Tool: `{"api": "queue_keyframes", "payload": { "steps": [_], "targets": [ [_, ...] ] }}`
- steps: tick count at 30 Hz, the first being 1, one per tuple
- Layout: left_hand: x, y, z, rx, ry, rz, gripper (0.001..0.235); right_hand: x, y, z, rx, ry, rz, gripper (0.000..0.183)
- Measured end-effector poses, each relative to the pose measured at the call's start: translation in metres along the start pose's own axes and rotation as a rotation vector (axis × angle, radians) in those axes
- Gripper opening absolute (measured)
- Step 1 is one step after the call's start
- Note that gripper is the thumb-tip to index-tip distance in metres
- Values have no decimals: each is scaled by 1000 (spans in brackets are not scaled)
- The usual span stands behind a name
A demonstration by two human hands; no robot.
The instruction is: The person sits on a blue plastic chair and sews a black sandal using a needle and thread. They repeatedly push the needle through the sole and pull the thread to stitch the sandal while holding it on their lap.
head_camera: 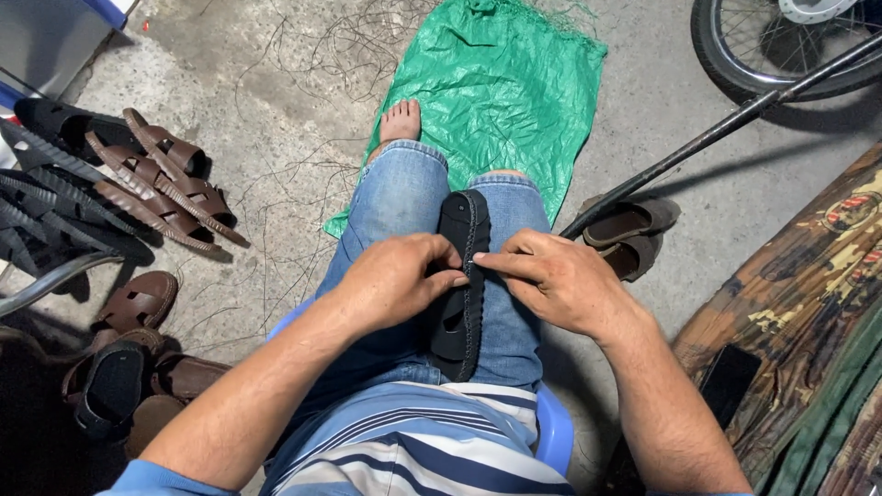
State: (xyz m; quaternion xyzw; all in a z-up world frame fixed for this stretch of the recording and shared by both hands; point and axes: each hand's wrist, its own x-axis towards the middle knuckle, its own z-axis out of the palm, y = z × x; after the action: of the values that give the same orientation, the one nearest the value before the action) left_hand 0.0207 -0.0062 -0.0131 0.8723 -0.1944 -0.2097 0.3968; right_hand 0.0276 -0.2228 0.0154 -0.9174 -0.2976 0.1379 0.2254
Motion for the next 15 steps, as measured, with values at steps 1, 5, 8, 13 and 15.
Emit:
{"api": "queue_keyframes", "payload": {
  "steps": [1, 5, 8, 13, 15],
  "targets": [
    [-2, 0, 4, -76, 23, -70, 18, 0, 0, 0, -38, -12, 4, 27],
    [-9, 6, 17, -204, 136, -244, 16, 4, -12, -6, -239, -136, 67, 29],
    [-9, 0, 35, -349, 214, -282, 15, 7, -34, -13, -391, -150, 97, 28],
    [-8, -5, 40, -454, 243, -246, 15, 9, -33, -4, -458, -189, 128, 28],
    [-9, -5, 38, -480, 251, -223, 14, 8, -27, -3, -418, -204, 147, 28]
  ]
}}
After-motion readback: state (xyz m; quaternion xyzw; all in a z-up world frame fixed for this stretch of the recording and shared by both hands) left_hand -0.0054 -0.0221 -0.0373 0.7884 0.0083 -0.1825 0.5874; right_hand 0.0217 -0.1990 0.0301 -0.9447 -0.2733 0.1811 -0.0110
